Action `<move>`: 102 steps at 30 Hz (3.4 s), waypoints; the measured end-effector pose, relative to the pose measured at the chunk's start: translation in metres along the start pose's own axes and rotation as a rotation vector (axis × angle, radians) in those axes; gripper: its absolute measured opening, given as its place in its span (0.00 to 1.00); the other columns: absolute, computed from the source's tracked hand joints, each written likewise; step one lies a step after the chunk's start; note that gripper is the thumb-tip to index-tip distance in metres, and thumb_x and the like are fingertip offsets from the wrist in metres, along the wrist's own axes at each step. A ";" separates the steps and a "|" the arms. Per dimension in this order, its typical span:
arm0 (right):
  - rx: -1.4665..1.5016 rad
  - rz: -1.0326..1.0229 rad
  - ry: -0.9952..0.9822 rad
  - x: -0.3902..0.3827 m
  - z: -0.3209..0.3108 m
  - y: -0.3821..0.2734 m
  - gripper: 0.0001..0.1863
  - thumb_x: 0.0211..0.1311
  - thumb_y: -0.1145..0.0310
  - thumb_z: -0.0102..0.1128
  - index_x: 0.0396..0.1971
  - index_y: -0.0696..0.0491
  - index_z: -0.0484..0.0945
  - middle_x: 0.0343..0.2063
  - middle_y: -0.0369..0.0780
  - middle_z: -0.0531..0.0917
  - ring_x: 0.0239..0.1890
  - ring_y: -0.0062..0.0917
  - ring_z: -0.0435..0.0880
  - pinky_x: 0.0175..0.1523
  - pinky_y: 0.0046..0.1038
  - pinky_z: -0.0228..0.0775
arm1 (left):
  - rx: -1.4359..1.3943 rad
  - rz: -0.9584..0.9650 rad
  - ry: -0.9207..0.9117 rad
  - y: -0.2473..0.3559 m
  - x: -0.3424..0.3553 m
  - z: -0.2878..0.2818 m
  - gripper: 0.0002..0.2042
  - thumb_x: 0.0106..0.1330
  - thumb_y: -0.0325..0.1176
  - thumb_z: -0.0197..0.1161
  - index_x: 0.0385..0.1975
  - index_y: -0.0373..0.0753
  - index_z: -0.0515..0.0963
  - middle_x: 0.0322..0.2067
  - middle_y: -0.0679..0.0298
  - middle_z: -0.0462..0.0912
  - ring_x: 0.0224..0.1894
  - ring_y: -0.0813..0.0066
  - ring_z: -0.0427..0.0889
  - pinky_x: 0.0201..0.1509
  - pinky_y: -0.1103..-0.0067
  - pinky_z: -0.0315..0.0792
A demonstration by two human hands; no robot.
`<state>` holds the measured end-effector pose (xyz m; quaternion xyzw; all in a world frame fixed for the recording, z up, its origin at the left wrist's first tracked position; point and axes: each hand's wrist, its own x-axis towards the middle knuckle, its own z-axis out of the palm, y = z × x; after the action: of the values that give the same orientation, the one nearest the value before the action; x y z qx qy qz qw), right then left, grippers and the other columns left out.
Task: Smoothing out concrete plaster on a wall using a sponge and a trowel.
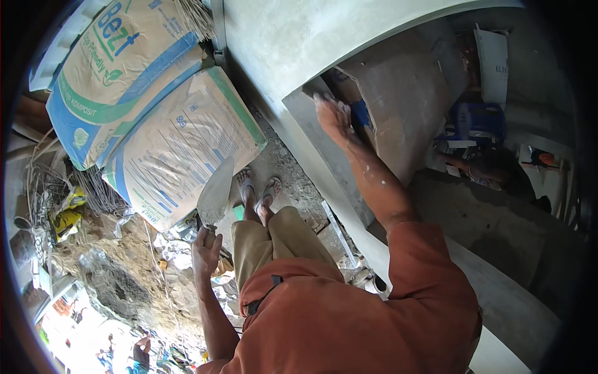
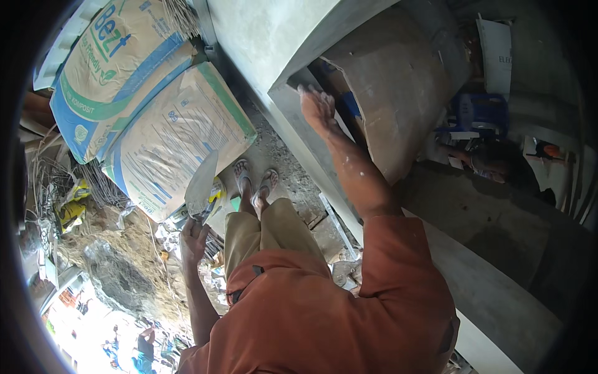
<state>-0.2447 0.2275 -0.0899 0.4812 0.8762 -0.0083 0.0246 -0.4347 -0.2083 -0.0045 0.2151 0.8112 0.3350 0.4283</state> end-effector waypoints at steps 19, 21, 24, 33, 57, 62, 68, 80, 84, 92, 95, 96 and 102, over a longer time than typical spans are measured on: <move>0.046 0.014 -0.120 -0.014 -0.019 -0.024 0.18 0.67 0.65 0.41 0.52 0.44 0.76 0.48 0.46 0.79 0.50 0.42 0.79 0.55 0.45 0.65 | 0.031 -0.017 -0.006 0.002 0.009 0.004 0.13 0.58 0.34 0.65 0.40 0.36 0.76 0.31 0.53 0.83 0.32 0.62 0.82 0.40 0.71 0.73; 0.050 0.026 -0.128 -0.008 -0.010 -0.017 0.17 0.68 0.62 0.42 0.52 0.44 0.75 0.47 0.45 0.80 0.43 0.46 0.81 0.48 0.49 0.69 | -0.005 -0.016 0.002 0.001 0.010 0.006 0.13 0.58 0.34 0.64 0.40 0.37 0.76 0.31 0.52 0.82 0.32 0.62 0.82 0.40 0.70 0.74; 0.081 -0.149 0.002 -0.024 0.018 -0.020 0.16 0.68 0.62 0.43 0.50 0.45 0.76 0.44 0.45 0.81 0.40 0.46 0.81 0.45 0.48 0.71 | 0.022 -0.003 -0.013 0.000 0.013 0.007 0.13 0.58 0.34 0.64 0.41 0.37 0.76 0.31 0.52 0.82 0.32 0.62 0.82 0.39 0.70 0.73; 0.083 -0.015 -0.137 -0.024 -0.003 -0.025 0.18 0.68 0.65 0.41 0.54 0.40 0.75 0.50 0.45 0.79 0.50 0.43 0.78 0.58 0.42 0.63 | -0.009 -0.018 -0.002 -0.005 0.008 0.005 0.13 0.58 0.33 0.63 0.40 0.36 0.76 0.30 0.52 0.82 0.30 0.63 0.81 0.38 0.71 0.73; 0.265 0.114 -0.234 -0.080 -0.044 -0.018 0.13 0.66 0.63 0.44 0.41 0.45 0.78 0.40 0.46 0.83 0.47 0.38 0.81 0.50 0.46 0.66 | -0.059 -0.078 -0.028 -0.013 0.000 0.005 0.11 0.60 0.31 0.61 0.40 0.34 0.75 0.25 0.57 0.77 0.26 0.72 0.71 0.35 0.74 0.70; 0.178 0.290 -0.190 -0.093 -0.018 0.011 0.12 0.64 0.64 0.45 0.41 0.46 0.78 0.44 0.47 0.81 0.50 0.41 0.78 0.53 0.44 0.65 | -0.031 -0.016 -0.042 -0.013 0.008 0.011 0.11 0.60 0.31 0.61 0.39 0.34 0.75 0.24 0.54 0.77 0.24 0.69 0.72 0.34 0.73 0.70; 0.198 0.136 -0.051 -0.063 -0.040 -0.003 0.11 0.63 0.65 0.45 0.39 0.46 0.78 0.36 0.44 0.84 0.40 0.42 0.83 0.42 0.45 0.70 | -0.009 -0.029 -0.071 -0.012 0.004 0.009 0.11 0.59 0.31 0.62 0.40 0.34 0.75 0.24 0.56 0.77 0.24 0.72 0.72 0.33 0.75 0.70; 0.169 0.175 -0.098 -0.007 -0.035 -0.017 0.12 0.61 0.67 0.44 0.34 0.49 0.80 0.36 0.44 0.84 0.41 0.41 0.82 0.46 0.44 0.68 | -0.006 -0.039 -0.010 0.003 -0.005 0.010 0.10 0.59 0.32 0.63 0.36 0.33 0.74 0.21 0.59 0.75 0.23 0.74 0.69 0.31 0.75 0.69; 0.061 0.189 0.103 0.012 0.000 0.031 0.12 0.63 0.64 0.43 0.36 0.49 0.78 0.32 0.43 0.82 0.38 0.39 0.82 0.43 0.44 0.69 | -0.017 -0.086 -0.041 -0.003 -0.004 0.006 0.12 0.59 0.32 0.62 0.39 0.33 0.75 0.23 0.59 0.78 0.24 0.75 0.72 0.31 0.76 0.69; 0.168 -0.228 -0.015 -0.020 -0.006 -0.024 0.12 0.62 0.68 0.44 0.39 0.48 0.78 0.30 0.40 0.81 0.36 0.38 0.81 0.42 0.45 0.66 | 0.022 -0.018 -0.029 -0.002 -0.002 0.004 0.14 0.59 0.32 0.62 0.42 0.33 0.75 0.27 0.55 0.80 0.26 0.71 0.76 0.34 0.74 0.71; 0.208 0.140 -0.068 -0.024 0.002 -0.025 0.15 0.63 0.68 0.42 0.44 0.47 0.77 0.38 0.43 0.81 0.44 0.39 0.80 0.49 0.44 0.65 | 0.049 0.068 -0.031 0.009 0.000 0.006 0.14 0.59 0.32 0.63 0.43 0.33 0.75 0.29 0.54 0.81 0.27 0.68 0.77 0.36 0.73 0.72; 0.210 0.144 -0.068 -0.031 0.005 -0.029 0.15 0.63 0.68 0.42 0.44 0.47 0.77 0.38 0.43 0.81 0.44 0.39 0.80 0.49 0.44 0.65 | 0.053 0.069 -0.033 0.006 0.001 0.006 0.14 0.59 0.32 0.63 0.43 0.33 0.75 0.29 0.54 0.81 0.27 0.68 0.77 0.36 0.73 0.72; 0.251 0.157 -0.023 -0.028 0.015 -0.014 0.14 0.65 0.63 0.47 0.45 0.48 0.78 0.42 0.44 0.82 0.45 0.39 0.81 0.49 0.45 0.68 | -0.019 -0.014 -0.038 -0.003 0.002 0.008 0.12 0.59 0.32 0.63 0.40 0.33 0.75 0.26 0.54 0.80 0.26 0.69 0.75 0.34 0.73 0.71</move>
<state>-0.2411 0.1953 -0.1034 0.5475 0.8276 -0.1213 -0.0250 -0.4295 -0.2063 -0.0110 0.2115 0.8013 0.3353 0.4480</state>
